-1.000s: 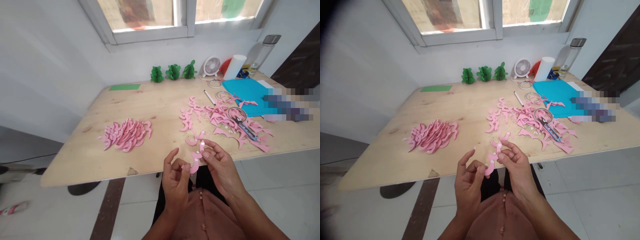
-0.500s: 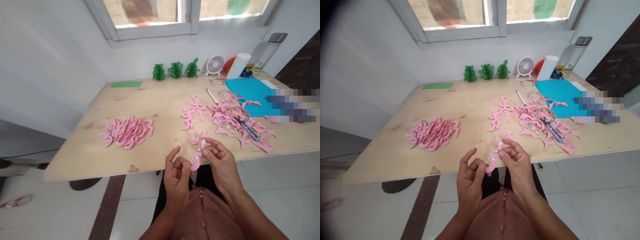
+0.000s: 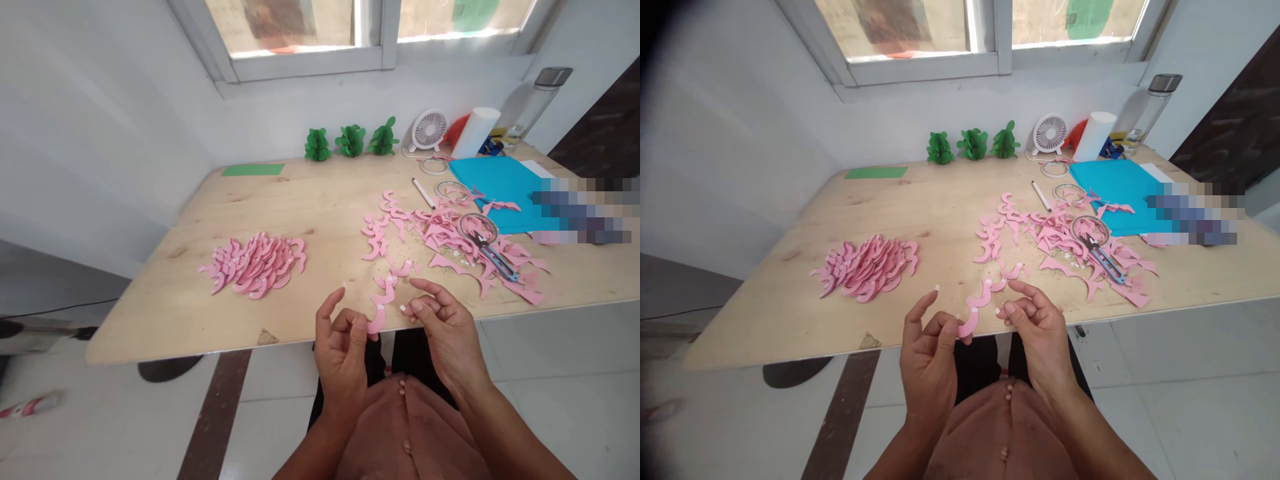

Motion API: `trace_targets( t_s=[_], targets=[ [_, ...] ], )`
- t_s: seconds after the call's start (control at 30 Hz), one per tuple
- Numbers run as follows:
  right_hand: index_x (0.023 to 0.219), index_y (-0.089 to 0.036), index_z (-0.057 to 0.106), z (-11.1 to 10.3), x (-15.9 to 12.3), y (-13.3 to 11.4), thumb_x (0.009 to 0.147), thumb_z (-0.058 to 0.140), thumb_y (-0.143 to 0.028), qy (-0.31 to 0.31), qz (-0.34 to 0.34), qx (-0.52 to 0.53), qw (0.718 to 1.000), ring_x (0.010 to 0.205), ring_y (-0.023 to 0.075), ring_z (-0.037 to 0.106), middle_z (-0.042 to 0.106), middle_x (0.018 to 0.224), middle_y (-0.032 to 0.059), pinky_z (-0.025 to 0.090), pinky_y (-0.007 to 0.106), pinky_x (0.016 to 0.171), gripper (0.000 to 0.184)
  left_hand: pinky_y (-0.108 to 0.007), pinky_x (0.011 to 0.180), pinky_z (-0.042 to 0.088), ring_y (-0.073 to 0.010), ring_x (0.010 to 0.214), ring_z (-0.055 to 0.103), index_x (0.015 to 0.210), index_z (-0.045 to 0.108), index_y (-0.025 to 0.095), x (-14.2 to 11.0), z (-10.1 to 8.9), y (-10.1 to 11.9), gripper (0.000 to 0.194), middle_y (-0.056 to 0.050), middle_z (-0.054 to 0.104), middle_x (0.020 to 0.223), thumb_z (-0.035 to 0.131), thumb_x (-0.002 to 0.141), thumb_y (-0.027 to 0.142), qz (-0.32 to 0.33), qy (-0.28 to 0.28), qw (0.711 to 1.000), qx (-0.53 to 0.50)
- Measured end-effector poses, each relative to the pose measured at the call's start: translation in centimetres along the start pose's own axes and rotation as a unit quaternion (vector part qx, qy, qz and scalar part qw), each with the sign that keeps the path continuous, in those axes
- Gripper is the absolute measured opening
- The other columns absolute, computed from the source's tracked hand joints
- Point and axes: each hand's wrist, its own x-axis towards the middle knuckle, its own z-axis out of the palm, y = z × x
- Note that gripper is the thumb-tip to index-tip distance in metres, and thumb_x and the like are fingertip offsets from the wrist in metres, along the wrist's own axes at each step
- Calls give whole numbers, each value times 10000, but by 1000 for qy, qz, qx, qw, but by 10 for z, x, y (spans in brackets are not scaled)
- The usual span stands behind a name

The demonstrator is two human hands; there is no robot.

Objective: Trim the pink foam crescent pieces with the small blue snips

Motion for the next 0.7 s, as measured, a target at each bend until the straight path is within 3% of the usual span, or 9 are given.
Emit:
trace_targets(
  t_s=[0.2,0.3,0.4,0.47,0.5,0.57,0.63,0.7],
  targets=[
    [1048,-208,659,-8,-12,2,853,587,-415,-13,-16,-63,998,416,76,324,344,432,-92,279,206,430,293,-208,638,436,-79,582,516,1241,454,244,1,-1,6,389,61,520,637,569,870,211,9,16,1000,1],
    [1074,-208,648,-12,-16,3,854,575,-399,-29,-46,-123,991,410,84,307,323,450,-92,293,217,425,301,-213,639,439,-83,586,520,1244,450,243,3,-3,7,398,59,524,634,573,867,219,12,14,1000,5],
    [1197,-261,585,-15,-18,1,761,680,-282,-37,-98,-190,976,643,132,541,588,709,-20,450,260,628,447,-211,631,438,-82,579,514,1232,459,239,4,-2,9,391,59,521,628,578,860,220,16,21,1000,1],
    [1284,-302,516,-17,-19,0,752,678,-240,-63,-125,-205,969,913,183,589,653,1003,30,450,325,834,560,-207,628,435,-80,578,512,1228,462,239,4,0,10,388,61,518,626,577,859,212,15,25,1000,-3],
    [1300,-309,501,-18,-19,0,766,664,-237,-75,-127,-202,968,976,193,585,658,1056,37,430,349,892,562,-205,629,434,-79,579,511,1228,462,239,4,0,11,386,61,517,625,574,860,207,14,26,1000,-3],
    [1242,-289,557,-20,-19,1,801,639,-254,-76,-107,-188,973,895,181,618,697,921,24,441,349,881,450,-205,631,431,-79,581,511,1231,459,243,4,1,11,384,61,518,628,569,865,201,13,24,1000,-3],
    [1124,-263,638,-22,-19,3,826,625,-287,-56,-71,-162,983,652,141,608,650,635,-23,484,297,733,299,-209,630,431,-81,580,512,1233,456,244,4,2,11,386,60,521,631,567,866,202,13,21,1000,-1],
    [1064,-265,668,-22,-18,3,825,637,-309,-32,-44,-130,990,528,113,558,577,519,-54,476,254,614,245,-213,633,430,-82,579,510,1231,458,243,3,2,12,384,60,518,633,564,864,197,13,25,1000,-1]
  ],
)
